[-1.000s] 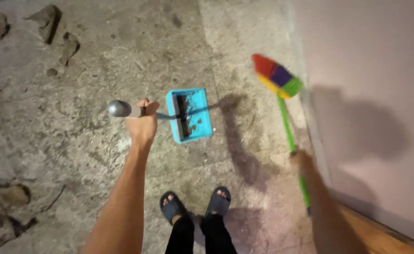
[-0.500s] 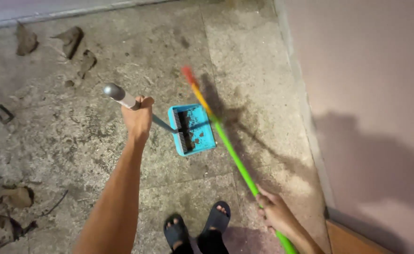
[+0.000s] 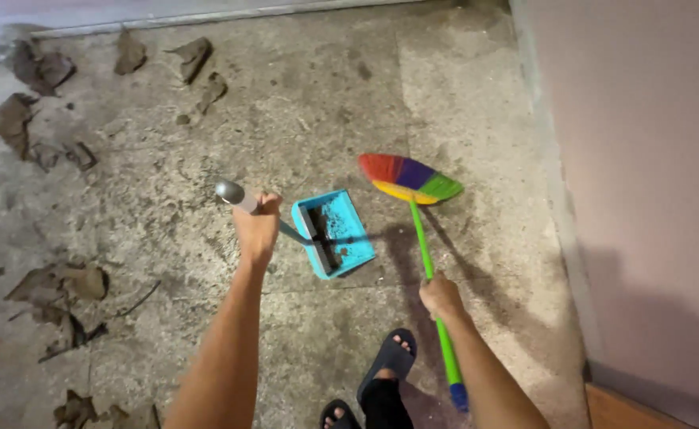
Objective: Sweeping dry leaves and dirt from a concrete floor into a dustpan and emptying it into a collection bag.
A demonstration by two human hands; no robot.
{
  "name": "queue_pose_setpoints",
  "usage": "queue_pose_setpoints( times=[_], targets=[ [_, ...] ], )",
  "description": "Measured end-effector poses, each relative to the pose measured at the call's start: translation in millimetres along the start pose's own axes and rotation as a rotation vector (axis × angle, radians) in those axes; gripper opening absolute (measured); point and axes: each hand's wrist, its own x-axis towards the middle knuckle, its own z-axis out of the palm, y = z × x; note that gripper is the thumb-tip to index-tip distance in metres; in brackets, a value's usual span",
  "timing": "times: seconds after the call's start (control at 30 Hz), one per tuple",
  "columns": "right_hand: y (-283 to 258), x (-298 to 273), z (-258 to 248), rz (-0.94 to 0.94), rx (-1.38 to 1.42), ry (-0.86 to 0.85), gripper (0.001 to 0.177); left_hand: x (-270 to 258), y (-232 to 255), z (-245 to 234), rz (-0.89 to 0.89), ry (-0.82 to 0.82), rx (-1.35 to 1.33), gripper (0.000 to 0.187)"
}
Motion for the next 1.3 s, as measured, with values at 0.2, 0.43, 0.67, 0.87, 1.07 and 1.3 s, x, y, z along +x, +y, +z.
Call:
queue_pose_setpoints(
  times=[0.2,0.43,0.67,0.87,1.07,1.3],
  targets=[
    [-19,-88,26,-0.216,-0.186,0.013,0.043,-30,-3,-65,-0.018,0.030,0.010,0.021],
    [8,-147,12,-0.122,0.273,-0.173,0.051,-60,-5,-106,-0.079,0.043,0.005,0.023],
    [8,-83,39,-0.120,-0.161,0.109,0.045,-76,-45,-167,-0.150,0.181,-0.033,0.020],
    [74,-28,113,-0.030,0.641,-0.480,0.050,-84,-65,-194,-0.099,0.167,0.000,0.023],
    [-23,-172,23,0.120,0.609,-0.446,0.052,-104,-24,-208,0.006,0.035,0.151,0.044],
    [-61,-154,41,-0.139,-0.185,-0.010,0.058,-108,-50,-258,-0.057,0.159,0.137,0.042]
  ],
)
